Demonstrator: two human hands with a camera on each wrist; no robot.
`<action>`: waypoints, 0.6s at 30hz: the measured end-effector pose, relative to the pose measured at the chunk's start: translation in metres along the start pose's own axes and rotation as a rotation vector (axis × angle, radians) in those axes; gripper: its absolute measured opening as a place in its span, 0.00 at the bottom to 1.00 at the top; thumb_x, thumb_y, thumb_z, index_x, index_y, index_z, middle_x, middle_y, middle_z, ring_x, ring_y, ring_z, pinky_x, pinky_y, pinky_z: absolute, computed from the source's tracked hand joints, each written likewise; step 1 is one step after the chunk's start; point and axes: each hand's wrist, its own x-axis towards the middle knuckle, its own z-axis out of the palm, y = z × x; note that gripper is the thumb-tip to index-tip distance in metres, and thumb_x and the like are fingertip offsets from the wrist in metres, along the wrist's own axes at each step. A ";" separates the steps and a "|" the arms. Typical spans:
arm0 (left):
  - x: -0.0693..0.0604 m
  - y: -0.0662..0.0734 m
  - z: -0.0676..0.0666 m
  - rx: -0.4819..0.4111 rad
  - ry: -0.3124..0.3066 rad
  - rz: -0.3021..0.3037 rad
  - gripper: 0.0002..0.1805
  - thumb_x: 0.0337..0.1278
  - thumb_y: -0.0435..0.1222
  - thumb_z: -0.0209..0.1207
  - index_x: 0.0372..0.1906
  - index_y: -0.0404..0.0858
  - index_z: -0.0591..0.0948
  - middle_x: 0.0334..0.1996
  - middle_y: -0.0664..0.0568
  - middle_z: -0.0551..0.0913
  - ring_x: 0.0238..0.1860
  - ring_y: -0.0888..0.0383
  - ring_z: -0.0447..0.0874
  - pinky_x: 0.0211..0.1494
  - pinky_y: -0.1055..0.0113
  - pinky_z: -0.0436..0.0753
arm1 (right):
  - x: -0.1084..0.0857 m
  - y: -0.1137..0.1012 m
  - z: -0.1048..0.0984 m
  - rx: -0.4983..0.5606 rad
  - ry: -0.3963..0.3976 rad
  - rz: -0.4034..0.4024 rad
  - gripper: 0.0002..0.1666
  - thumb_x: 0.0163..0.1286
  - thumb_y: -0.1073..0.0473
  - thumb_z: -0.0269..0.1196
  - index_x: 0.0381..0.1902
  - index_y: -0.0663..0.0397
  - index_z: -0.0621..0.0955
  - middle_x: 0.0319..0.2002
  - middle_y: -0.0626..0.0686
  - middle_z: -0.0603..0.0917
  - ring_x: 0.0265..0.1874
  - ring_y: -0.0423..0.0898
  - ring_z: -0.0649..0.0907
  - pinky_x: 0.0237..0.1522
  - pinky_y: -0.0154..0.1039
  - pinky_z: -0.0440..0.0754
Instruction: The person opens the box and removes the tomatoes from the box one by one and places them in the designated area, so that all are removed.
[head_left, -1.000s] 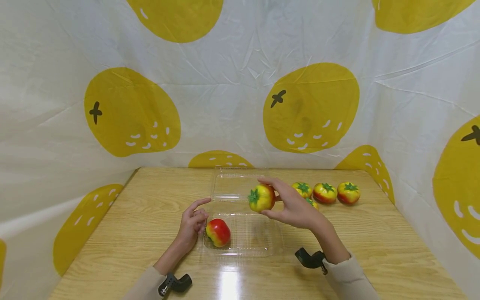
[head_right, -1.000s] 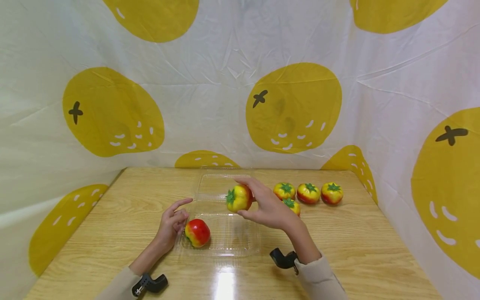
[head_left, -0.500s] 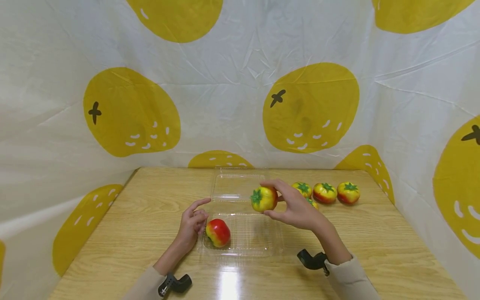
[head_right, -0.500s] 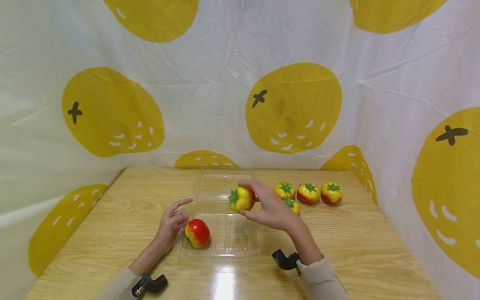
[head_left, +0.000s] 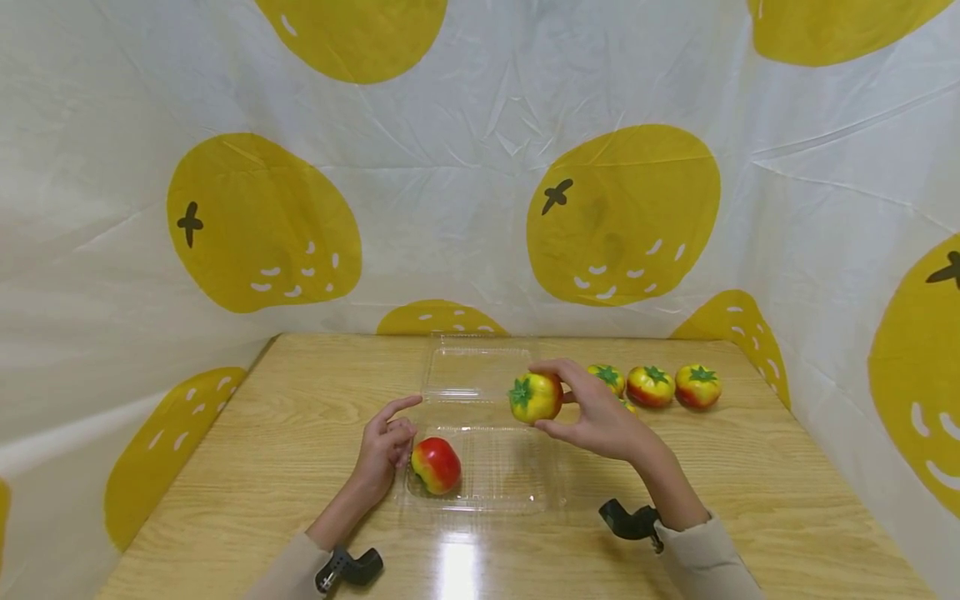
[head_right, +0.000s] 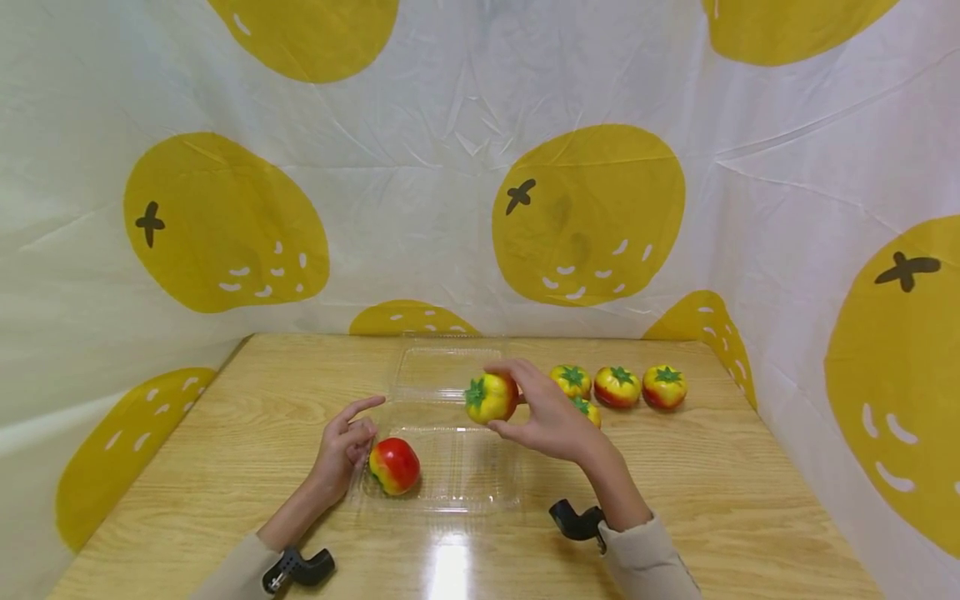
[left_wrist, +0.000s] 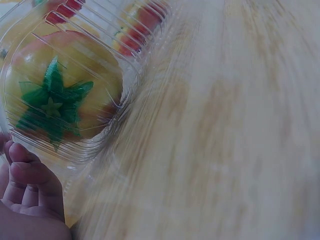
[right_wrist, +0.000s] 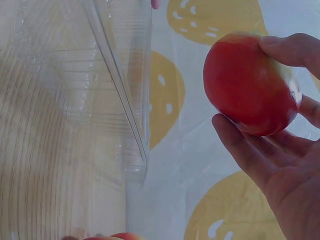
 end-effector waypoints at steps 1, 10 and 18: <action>0.000 0.000 0.000 0.000 0.001 -0.002 0.26 0.69 0.23 0.48 0.70 0.24 0.66 0.21 0.57 0.77 0.15 0.63 0.66 0.16 0.76 0.66 | 0.000 0.000 0.000 0.000 0.001 0.002 0.41 0.59 0.60 0.77 0.69 0.51 0.73 0.63 0.52 0.78 0.54 0.45 0.80 0.51 0.40 0.88; -0.001 0.001 -0.002 0.016 0.014 -0.014 0.26 0.70 0.24 0.48 0.71 0.25 0.67 0.21 0.57 0.77 0.15 0.63 0.66 0.17 0.77 0.67 | 0.000 0.004 0.000 0.005 -0.005 0.015 0.41 0.60 0.60 0.77 0.69 0.52 0.72 0.63 0.52 0.78 0.54 0.46 0.81 0.52 0.40 0.88; 0.000 -0.001 -0.002 0.011 0.010 0.000 0.27 0.66 0.23 0.49 0.70 0.25 0.67 0.20 0.57 0.76 0.15 0.63 0.64 0.17 0.75 0.64 | -0.002 0.008 -0.005 0.018 0.000 0.054 0.41 0.60 0.60 0.77 0.68 0.53 0.72 0.63 0.54 0.79 0.55 0.48 0.82 0.54 0.44 0.88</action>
